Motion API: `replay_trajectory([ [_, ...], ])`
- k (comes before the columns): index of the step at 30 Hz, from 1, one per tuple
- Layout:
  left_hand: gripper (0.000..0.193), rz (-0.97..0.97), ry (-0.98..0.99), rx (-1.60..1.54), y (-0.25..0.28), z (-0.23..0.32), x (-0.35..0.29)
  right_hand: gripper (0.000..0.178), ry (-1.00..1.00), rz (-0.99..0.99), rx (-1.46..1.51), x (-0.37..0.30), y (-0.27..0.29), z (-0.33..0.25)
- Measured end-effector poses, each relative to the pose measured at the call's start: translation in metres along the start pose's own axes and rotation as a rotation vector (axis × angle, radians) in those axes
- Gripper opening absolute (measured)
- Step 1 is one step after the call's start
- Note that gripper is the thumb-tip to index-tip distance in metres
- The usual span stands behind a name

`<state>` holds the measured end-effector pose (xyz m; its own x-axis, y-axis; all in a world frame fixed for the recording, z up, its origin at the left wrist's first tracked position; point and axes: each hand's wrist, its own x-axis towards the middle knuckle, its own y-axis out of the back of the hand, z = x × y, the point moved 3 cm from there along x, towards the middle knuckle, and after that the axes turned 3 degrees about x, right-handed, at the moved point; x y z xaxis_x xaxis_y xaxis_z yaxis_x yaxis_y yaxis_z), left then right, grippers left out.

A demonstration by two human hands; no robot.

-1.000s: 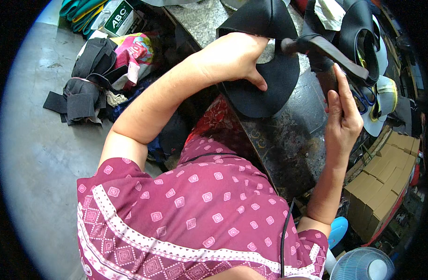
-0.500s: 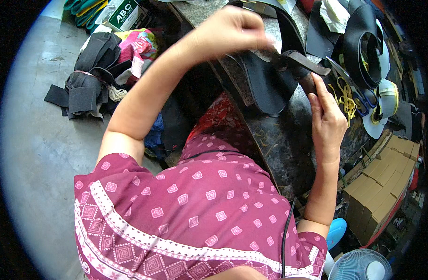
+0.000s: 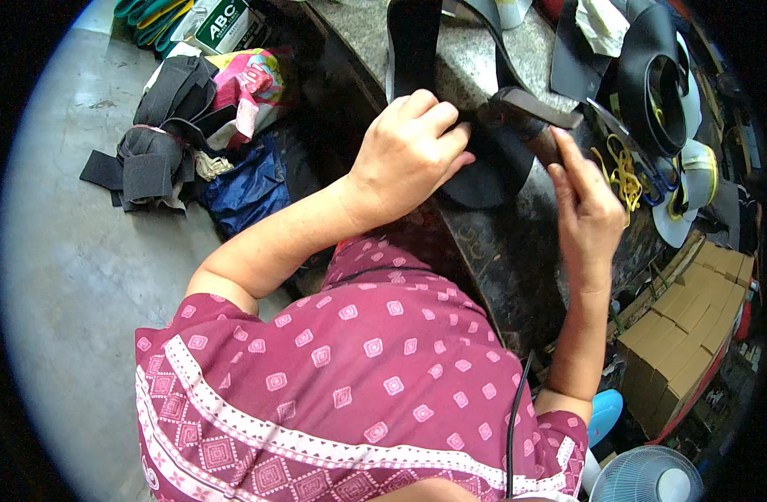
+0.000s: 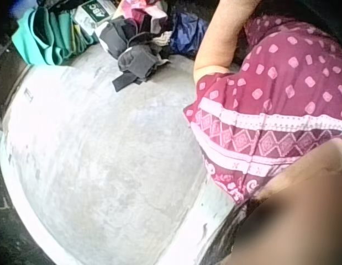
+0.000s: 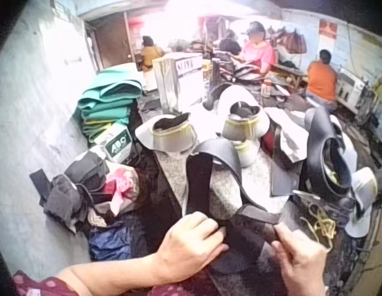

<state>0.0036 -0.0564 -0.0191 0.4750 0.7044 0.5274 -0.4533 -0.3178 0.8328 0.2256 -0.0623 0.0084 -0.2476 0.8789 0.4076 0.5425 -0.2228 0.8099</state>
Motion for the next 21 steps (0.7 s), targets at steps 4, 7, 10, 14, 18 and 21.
replay_trajectory([
  [4, 0.039, -0.015, 0.015, -0.082, -0.002, 0.017, -0.004, 0.038, -0.008, 0.146, 0.17, -0.009, 0.022, 0.005],
  [7, 0.041, -0.017, 0.003, -0.097, 0.0, 0.02, -0.005, 0.038, 0.022, 0.263, 0.269, -0.01, 0.014, 0.012],
  [10, 0.048, -0.087, -0.016, -0.154, 0.004, 0.017, -0.008, 0.04, -0.172, -0.033, 0.079, -0.011, 0.002, 0.023],
  [14, 0.052, -0.104, -0.021, -0.151, 0.001, 0.021, -0.007, 0.039, -0.052, 0.09, -0.024, -0.01, 0.018, 0.023],
  [18, 0.046, -0.061, 0.007, -0.179, -0.006, 0.03, -0.003, 0.04, -0.047, 0.228, 0.312, -0.007, 0.013, 0.021],
  [21, 0.04, -0.056, -0.017, -0.267, -0.002, 0.023, -0.002, 0.039, -0.001, 0.022, 0.085, -0.005, 0.002, 0.015],
])
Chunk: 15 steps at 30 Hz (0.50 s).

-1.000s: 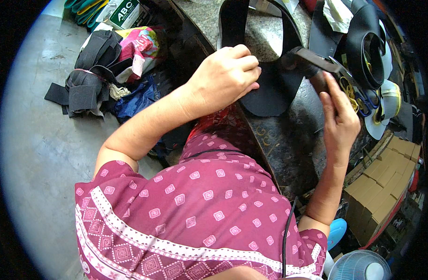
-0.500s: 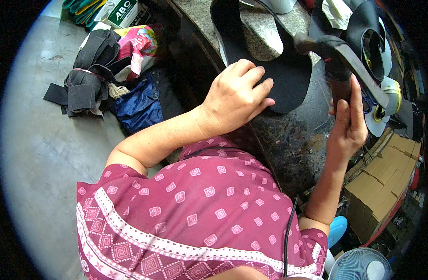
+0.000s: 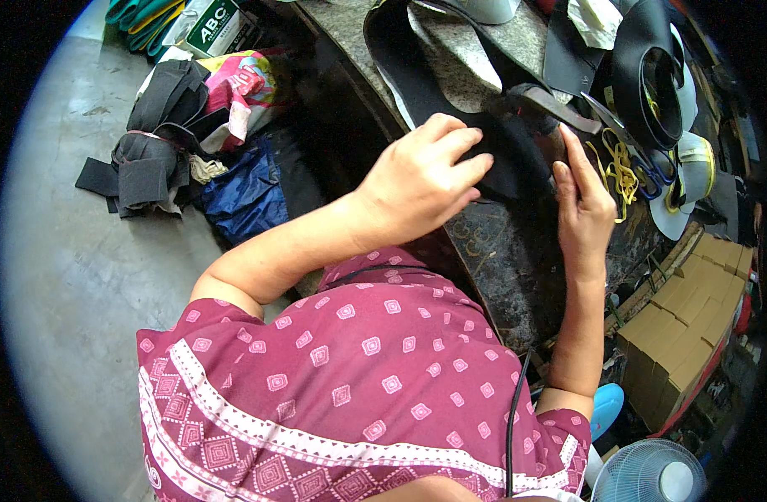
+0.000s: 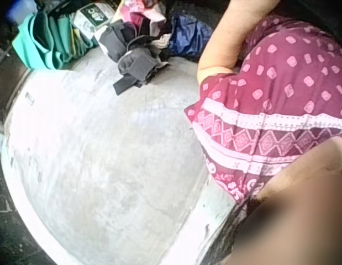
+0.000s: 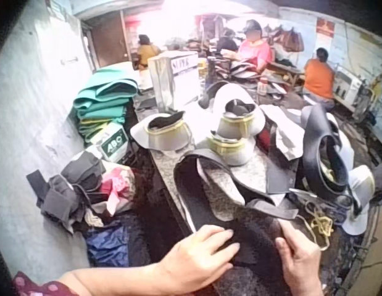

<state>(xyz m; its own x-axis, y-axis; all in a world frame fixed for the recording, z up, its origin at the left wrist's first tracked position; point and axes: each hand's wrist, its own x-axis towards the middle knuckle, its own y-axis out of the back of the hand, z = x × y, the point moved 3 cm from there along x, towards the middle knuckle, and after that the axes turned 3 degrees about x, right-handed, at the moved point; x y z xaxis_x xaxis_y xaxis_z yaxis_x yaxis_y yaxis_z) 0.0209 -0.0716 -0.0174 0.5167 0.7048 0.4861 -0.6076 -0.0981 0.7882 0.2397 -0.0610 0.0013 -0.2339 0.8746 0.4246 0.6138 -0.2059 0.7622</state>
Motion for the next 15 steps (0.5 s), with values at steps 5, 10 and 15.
replay_trajectory([
  [5, 0.033, -0.017, 0.017, 0.139, 0.025, -0.026, -0.005, 0.038, -0.01, 0.111, -0.033, -0.01, 0.029, 0.002],
  [10, 0.023, 0.045, 0.015, 0.149, 0.011, -0.012, -0.002, 0.036, 0.019, 0.194, 0.207, -0.017, 0.002, 0.0],
  [15, 0.022, 0.053, -0.033, 0.11, 0.017, -0.016, -0.004, 0.037, -0.085, -0.024, -0.04, -0.021, 0.007, 0.008],
])
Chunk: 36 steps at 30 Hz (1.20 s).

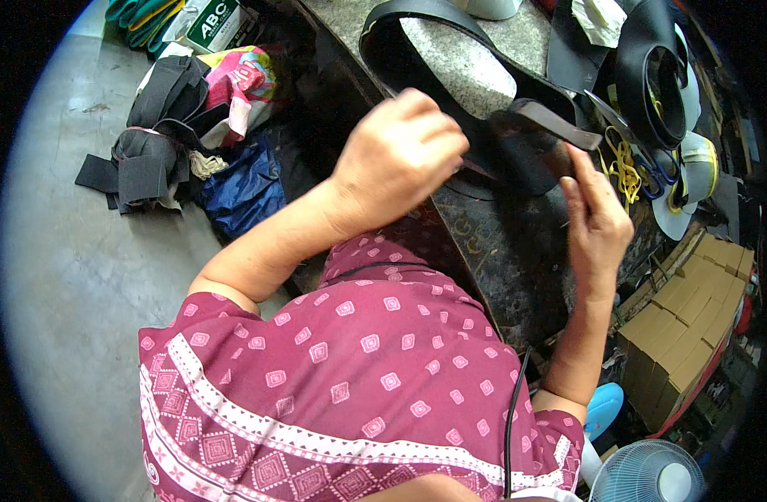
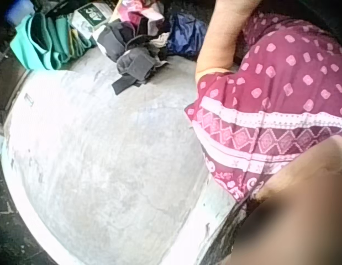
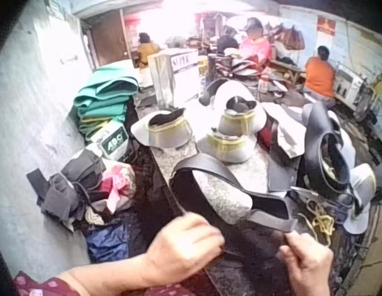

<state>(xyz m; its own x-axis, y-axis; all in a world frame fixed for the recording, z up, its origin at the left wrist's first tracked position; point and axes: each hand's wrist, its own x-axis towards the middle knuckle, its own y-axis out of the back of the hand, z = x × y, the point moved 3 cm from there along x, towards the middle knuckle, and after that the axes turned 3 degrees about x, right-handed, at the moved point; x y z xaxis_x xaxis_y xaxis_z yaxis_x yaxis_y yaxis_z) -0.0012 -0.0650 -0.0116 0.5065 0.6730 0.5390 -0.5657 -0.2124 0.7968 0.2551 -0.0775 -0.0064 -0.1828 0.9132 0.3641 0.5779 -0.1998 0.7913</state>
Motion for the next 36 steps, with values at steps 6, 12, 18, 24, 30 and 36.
replay_trajectory([
  [6, 0.029, 0.004, 0.029, 0.078, -0.001, -0.012, -0.005, 0.037, 0.02, 0.253, 0.22, 0.004, 0.027, -0.002],
  [12, 0.029, 0.035, 0.006, 0.066, -0.019, 0.0, -0.002, 0.042, 0.089, 0.023, -0.028, 0.006, -0.001, -0.026],
  [18, 0.026, 0.104, 0.016, 0.001, -0.027, 0.006, 0.004, 0.04, 0.079, 0.279, 0.252, 0.008, 0.015, -0.016],
  [24, 0.046, -0.037, -0.078, 0.111, 0.001, -0.029, 0.009, 0.038, 0.06, 0.031, -0.083, -0.005, -0.01, -0.005],
  [30, 0.031, -0.058, -0.131, 0.283, -0.003, -0.028, 0.005, 0.04, -0.021, 0.097, -0.185, 0.001, 0.028, 0.009],
  [36, 0.027, -0.063, -0.175, 0.222, -0.005, -0.001, 0.019, 0.04, 0.027, 0.184, 0.163, 0.005, 0.003, -0.008],
])
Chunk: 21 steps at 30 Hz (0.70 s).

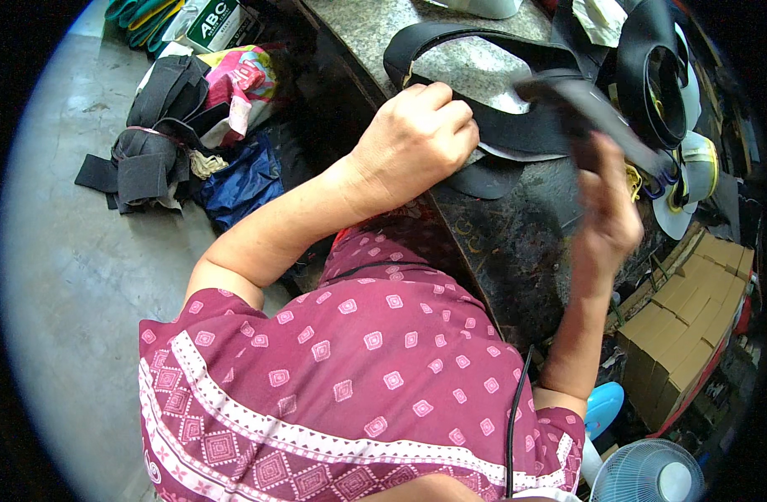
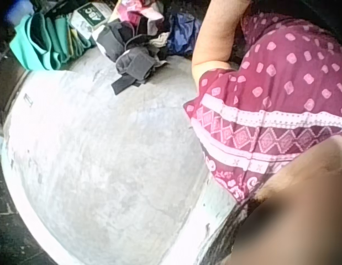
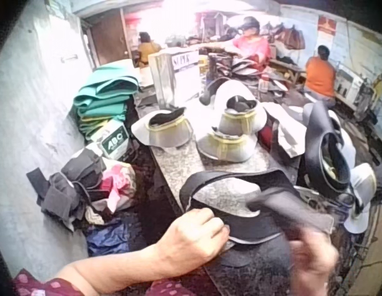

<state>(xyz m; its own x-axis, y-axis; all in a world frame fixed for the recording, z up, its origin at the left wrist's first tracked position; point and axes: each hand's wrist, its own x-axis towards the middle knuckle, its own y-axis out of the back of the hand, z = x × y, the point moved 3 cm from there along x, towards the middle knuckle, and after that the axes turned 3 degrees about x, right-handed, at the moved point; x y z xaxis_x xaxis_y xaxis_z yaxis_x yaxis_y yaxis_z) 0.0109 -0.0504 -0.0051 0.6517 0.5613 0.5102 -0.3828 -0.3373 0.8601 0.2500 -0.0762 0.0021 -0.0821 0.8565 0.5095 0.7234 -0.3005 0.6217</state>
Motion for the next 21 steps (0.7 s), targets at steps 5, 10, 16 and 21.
replay_trajectory([
  [5, 0.024, 0.335, -0.184, 0.103, 0.042, -0.027, 0.015, 0.041, -0.005, -0.168, -0.174, -0.007, -0.021, 0.002],
  [10, 0.026, 0.225, 0.21, -0.166, 0.026, -0.072, 0.022, 0.039, 0.079, -0.154, -0.229, -0.017, -0.009, 0.007],
  [16, 0.029, 0.479, 0.25, -0.287, -0.016, -0.057, 0.001, 0.038, -0.001, -0.104, -0.338, -0.006, 0.021, 0.018],
  [21, 0.022, 0.586, 0.397, -0.35, -0.025, -0.048, 0.001, 0.038, -0.026, 0.125, 0.152, 0.01, 0.015, -0.006],
])
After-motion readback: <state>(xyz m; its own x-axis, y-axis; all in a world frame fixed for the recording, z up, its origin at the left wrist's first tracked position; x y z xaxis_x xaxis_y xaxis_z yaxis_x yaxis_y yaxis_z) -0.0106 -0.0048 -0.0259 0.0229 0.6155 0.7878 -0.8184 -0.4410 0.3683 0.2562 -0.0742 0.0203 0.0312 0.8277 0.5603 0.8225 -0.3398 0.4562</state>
